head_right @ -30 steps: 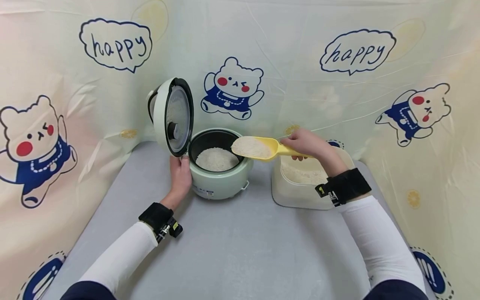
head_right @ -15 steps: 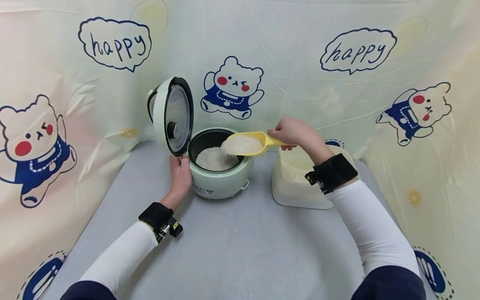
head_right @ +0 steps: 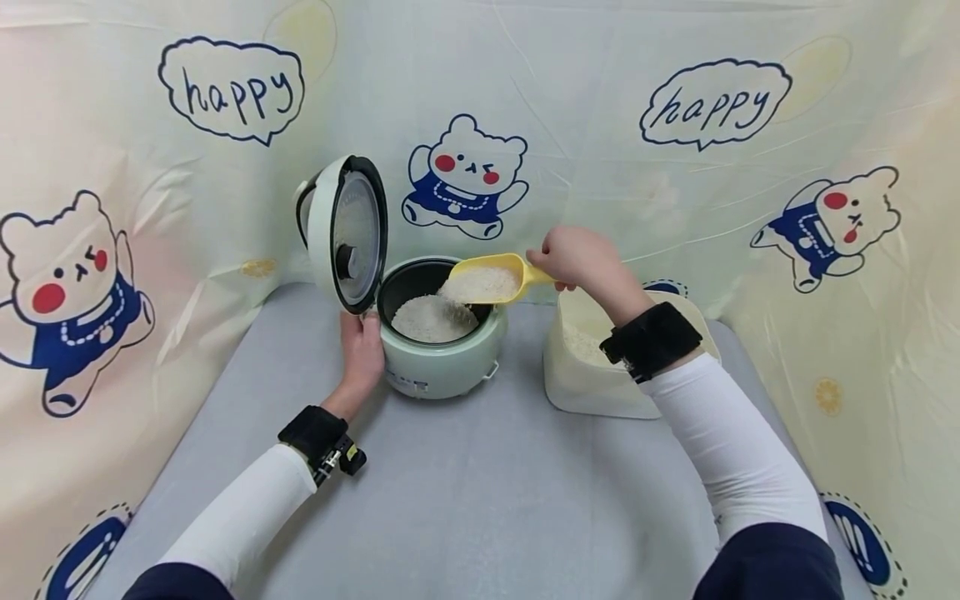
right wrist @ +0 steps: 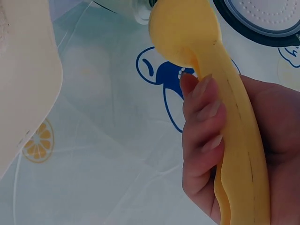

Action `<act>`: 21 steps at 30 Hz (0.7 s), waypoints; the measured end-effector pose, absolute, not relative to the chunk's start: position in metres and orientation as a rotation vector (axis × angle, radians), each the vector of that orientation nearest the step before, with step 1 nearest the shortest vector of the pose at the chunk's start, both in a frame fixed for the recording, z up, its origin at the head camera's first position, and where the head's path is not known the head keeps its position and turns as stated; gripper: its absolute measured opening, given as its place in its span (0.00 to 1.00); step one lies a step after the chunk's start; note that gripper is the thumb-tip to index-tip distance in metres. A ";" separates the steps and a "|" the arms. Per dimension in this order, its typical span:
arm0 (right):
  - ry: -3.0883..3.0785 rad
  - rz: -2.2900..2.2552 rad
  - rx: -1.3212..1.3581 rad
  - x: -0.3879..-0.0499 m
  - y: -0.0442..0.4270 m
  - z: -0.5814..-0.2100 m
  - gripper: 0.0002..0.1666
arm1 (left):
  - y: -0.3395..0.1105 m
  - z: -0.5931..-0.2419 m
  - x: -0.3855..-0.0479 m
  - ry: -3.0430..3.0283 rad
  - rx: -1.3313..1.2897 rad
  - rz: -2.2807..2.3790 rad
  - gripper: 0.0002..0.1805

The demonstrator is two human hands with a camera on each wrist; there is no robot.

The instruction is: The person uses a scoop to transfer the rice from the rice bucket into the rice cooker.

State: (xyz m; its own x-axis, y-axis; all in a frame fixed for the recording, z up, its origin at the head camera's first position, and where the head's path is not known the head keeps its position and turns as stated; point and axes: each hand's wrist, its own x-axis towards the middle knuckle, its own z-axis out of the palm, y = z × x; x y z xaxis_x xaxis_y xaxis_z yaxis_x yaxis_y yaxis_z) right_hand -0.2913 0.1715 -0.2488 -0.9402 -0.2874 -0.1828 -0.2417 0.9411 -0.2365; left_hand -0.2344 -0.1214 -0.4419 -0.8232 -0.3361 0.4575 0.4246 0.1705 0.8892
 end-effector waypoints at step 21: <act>3.185 -0.041 -0.544 -0.278 0.154 -0.254 0.33 | -0.129 -0.477 -0.261 -1.847 -0.104 -1.664 0.30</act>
State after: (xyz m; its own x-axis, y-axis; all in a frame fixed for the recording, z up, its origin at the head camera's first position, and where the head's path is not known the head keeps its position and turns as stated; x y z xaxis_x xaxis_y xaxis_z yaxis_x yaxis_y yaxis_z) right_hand -0.2777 0.1539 -0.2542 -0.9394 -0.3302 0.0924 -0.3325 0.9430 -0.0102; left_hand -0.2613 -0.1289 -0.4767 -0.7908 -0.3506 0.5017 0.4624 0.1947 0.8650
